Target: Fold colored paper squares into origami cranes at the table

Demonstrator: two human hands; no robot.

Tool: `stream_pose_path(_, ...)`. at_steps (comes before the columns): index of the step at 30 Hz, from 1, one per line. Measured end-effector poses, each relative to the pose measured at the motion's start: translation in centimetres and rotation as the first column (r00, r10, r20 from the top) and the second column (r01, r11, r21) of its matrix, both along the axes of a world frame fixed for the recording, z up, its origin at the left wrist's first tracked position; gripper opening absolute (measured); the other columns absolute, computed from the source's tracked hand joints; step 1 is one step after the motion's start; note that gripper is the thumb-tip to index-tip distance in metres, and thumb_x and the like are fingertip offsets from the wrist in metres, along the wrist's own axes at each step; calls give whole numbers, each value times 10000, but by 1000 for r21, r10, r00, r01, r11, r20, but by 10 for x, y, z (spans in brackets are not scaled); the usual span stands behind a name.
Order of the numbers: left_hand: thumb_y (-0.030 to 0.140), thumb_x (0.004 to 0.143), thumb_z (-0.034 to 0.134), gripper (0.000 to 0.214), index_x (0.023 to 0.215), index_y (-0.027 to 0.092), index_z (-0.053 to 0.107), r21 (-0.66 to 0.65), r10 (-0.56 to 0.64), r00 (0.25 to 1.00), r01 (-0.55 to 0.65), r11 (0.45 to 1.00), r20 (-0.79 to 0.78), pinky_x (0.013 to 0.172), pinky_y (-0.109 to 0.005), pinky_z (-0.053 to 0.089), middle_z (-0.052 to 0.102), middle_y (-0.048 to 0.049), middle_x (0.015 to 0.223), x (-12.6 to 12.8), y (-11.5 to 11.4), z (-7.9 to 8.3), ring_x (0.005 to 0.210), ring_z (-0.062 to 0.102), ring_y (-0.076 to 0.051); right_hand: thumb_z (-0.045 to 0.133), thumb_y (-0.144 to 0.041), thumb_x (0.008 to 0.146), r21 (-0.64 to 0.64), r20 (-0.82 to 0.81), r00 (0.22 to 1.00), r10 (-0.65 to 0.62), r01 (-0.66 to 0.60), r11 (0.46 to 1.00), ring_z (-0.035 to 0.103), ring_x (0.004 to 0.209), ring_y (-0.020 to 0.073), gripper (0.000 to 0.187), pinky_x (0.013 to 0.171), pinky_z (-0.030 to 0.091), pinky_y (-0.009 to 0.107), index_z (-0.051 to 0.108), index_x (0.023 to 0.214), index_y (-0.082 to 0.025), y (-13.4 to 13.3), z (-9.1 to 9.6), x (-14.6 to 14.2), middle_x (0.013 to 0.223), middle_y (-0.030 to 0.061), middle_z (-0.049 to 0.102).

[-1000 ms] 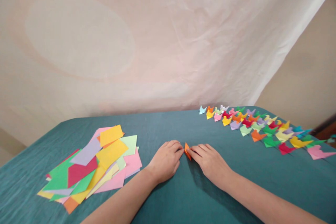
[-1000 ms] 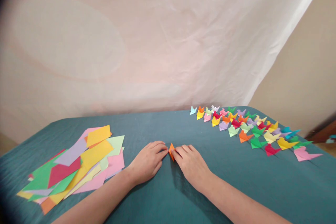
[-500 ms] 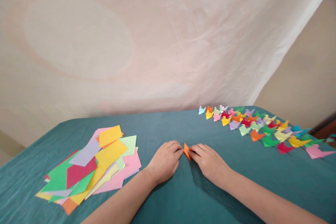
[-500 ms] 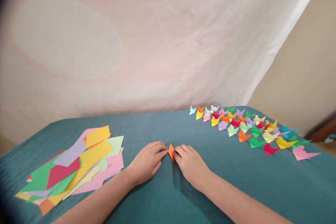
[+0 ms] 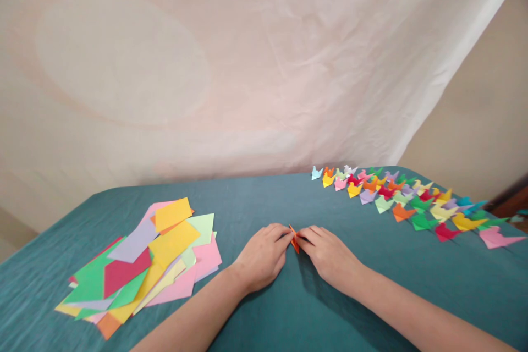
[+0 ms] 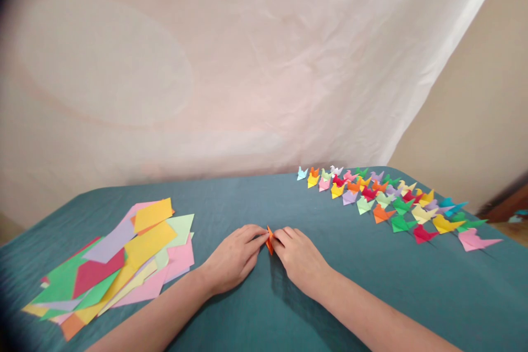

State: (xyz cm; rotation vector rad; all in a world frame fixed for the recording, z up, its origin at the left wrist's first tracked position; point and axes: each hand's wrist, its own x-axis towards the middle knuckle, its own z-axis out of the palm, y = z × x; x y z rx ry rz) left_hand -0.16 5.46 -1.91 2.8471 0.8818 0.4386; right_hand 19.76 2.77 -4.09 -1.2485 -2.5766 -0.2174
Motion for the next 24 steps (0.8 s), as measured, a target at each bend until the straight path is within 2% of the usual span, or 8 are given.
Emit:
stream_pose_path(16, 214, 898, 408, 388, 1284, 203, 450, 9, -8, 1000, 8, 1000, -8, 1034, -407, 332, 489, -86, 1265, -1, -1, 0, 1214, 394, -215, 456, -80, 859, 9, -86, 996, 34, -33, 999, 537, 900, 179, 235, 805, 426, 314, 639, 990, -145, 1, 3, 6, 967, 81, 633)
stream_pose_path(21, 229, 905, 403, 379, 1280, 212, 452, 17, -1, 999, 1, 1000, -32, 1037, -409, 329, 472, -76, 1288, -1, -2, 0, 1230, 370, -220, 449, -37, 822, 34, -197, 980, -20, 27, 999, 553, 866, 168, 260, 821, 400, 316, 672, 882, -157, 1, 3, 9, 937, 64, 657)
stream_pose_path(24, 235, 909, 399, 385, 1291, 208, 438, 15, 5, 999, -4, 1000, -45, 1041, -418, 321, 466, -79, 1290, -2, -2, 0, 1239, 355, -226, 434, -22, 812, 26, -229, 972, -48, 56, 998, 549, 876, 174, 306, 830, 394, 323, 669, 947, -163, 1, 4, 9, 965, 63, 653)
